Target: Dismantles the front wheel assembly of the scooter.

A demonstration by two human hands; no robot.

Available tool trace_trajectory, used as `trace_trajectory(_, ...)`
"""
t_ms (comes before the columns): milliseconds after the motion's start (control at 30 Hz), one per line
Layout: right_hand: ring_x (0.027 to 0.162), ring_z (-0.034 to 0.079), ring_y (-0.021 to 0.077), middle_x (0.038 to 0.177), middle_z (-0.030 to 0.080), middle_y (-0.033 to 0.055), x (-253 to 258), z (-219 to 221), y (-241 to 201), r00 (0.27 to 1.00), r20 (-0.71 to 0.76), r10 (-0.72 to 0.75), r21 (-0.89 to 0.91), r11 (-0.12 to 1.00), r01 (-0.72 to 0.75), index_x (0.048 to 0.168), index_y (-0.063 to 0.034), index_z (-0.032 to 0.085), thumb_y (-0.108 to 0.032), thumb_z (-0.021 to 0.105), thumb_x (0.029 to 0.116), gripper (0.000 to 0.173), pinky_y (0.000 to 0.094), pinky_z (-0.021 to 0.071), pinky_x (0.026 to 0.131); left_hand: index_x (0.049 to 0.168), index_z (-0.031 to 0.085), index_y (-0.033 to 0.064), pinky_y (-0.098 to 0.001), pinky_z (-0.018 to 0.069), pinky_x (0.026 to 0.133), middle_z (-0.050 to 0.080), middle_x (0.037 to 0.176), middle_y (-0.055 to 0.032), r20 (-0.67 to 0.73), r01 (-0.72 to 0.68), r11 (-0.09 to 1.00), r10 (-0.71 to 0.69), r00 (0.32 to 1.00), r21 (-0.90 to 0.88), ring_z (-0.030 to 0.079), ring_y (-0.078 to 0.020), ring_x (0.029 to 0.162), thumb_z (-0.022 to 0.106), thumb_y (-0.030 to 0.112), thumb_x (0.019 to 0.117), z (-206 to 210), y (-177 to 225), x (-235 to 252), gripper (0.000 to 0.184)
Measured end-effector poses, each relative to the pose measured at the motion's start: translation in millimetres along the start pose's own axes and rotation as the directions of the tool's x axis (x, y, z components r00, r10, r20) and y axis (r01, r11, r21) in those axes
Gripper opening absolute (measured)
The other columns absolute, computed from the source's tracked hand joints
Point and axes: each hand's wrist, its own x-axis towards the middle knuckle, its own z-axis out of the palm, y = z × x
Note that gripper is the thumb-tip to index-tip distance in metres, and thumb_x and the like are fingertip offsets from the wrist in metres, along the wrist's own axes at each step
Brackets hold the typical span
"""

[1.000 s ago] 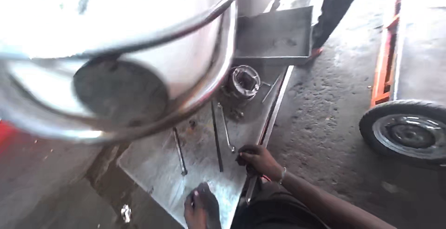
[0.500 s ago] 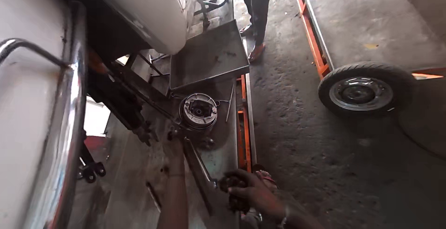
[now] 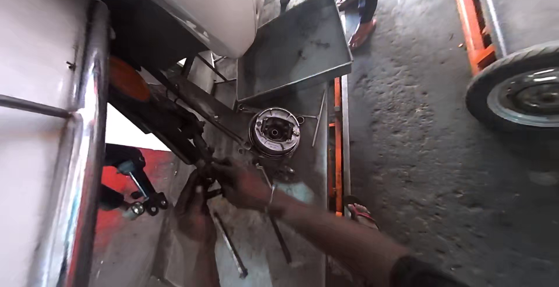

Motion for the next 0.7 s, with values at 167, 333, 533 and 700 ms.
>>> trace_trajectory(167,0.079,0.064,0.0257,0.089,0.067,0.0154,40.8,-45.7,-25.8,0.933,0.328,0.146,0.002,0.988,-0.155,0.104,0.0020,0.069,-0.019,0.054,0.1052,0.026,0.0488,0.0516,0.073,0.120,0.063,-0.0104,-0.0212,0.0577,0.086,0.072,0.109,-0.0004,-0.012,-0.018,0.999,0.018,1.000,0.047,0.068,-0.0005,0.093,0.047,-0.008,0.0964,-1.6,2.3,5.1,0.028)
trace_trajectory(333,0.048,0.045,0.0056,0.063,0.048,-0.0022,38.2,-51.7,-25.3,0.827,0.365,0.428,0.709,0.448,-0.545,0.088,-0.0106,0.053,-0.030,0.030,0.1111,0.038,0.0214,0.0400,0.044,0.118,0.063,-0.0148,-0.0202,0.0553,0.087,0.071,0.115,-0.0134,0.025,-0.061,0.973,0.056,0.998,0.224,0.068,-0.0027,0.097,0.054,-0.008,0.0922,-8.6,8.9,4.5,0.029)
trace_trajectory(533,0.064,0.061,0.0132,0.084,0.066,0.0075,5.7,-32.5,-21.5,0.899,-0.149,0.412,0.671,0.710,-0.214,0.120,-0.0055,0.066,-0.015,0.045,0.1088,0.025,0.0285,0.0525,0.057,0.137,0.051,-0.0100,-0.0265,0.0576,0.092,0.067,0.127,-0.0099,0.113,0.057,0.998,-0.061,0.992,0.036,0.069,-0.0088,0.108,0.054,-0.011,0.0903,-18.7,0.1,-0.3,0.047)
trace_trajectory(700,0.094,0.069,0.0235,0.118,0.067,0.0158,-18.2,-0.4,-17.4,0.973,0.034,0.227,0.143,0.963,-0.229,0.138,-0.0070,0.062,-0.018,0.050,0.1069,0.035,0.0424,0.0580,0.084,0.142,0.042,-0.0079,-0.0252,0.0566,0.086,0.064,0.128,-0.0133,0.073,0.103,0.995,-0.103,0.992,-0.001,0.068,-0.0081,0.102,0.044,-0.002,0.1002,-10.9,7.0,-7.3,0.043)
